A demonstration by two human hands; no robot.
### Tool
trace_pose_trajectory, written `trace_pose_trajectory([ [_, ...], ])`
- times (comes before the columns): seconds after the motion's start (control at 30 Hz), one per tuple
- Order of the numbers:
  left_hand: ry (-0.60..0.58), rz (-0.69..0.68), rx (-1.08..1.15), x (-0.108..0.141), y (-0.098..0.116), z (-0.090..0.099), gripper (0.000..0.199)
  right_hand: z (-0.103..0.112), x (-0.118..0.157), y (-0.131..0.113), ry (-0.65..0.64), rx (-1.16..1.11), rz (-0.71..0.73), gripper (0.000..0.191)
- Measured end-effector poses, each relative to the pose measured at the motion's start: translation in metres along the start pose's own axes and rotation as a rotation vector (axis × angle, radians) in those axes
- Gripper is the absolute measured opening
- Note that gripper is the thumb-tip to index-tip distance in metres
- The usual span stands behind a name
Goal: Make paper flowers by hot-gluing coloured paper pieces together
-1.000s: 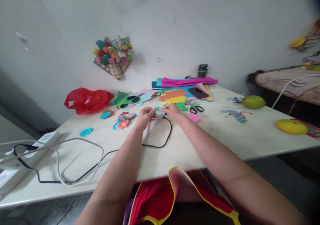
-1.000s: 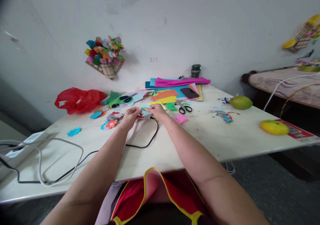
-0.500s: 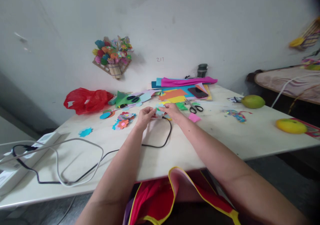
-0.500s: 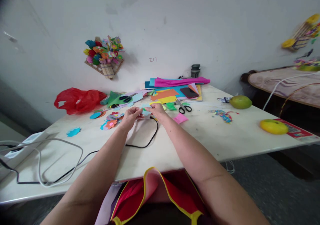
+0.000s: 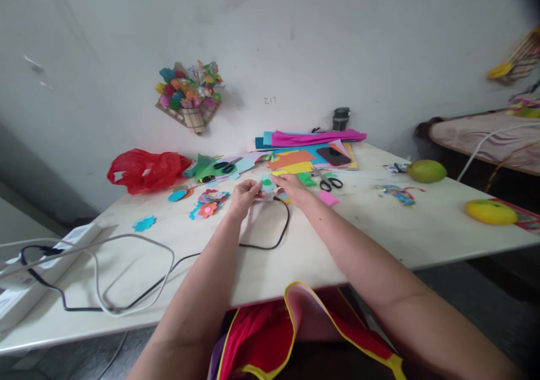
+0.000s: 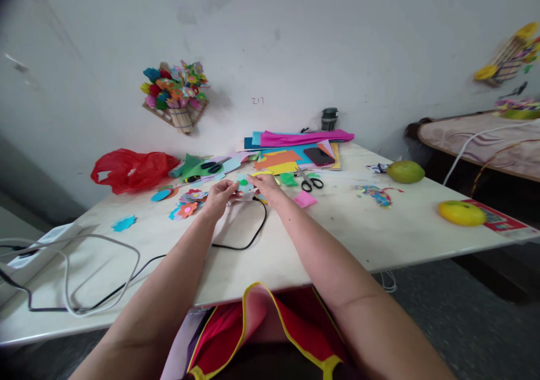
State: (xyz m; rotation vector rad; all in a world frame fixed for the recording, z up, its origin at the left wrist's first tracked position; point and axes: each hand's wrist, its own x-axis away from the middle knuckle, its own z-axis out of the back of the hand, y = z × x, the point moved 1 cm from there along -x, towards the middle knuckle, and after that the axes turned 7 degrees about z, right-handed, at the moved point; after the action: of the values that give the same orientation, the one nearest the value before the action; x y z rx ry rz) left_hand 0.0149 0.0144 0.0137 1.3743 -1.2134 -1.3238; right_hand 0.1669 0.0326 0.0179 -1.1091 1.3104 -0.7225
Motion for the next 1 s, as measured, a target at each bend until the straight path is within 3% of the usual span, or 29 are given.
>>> trace_pose_trajectory([
  [0.53,0.033,0.007,0.025,0.0001,0.0009,-0.0007,0.038,0.0018,0.0003,-0.0041,0.002,0.013,-0.041,0.020],
  [1.0,0.015,0.041,0.009,-0.0002,-0.0013,-0.0004,0.039,0.0007,0.0005,-0.0046,0.038,0.022,-0.059,0.016],
])
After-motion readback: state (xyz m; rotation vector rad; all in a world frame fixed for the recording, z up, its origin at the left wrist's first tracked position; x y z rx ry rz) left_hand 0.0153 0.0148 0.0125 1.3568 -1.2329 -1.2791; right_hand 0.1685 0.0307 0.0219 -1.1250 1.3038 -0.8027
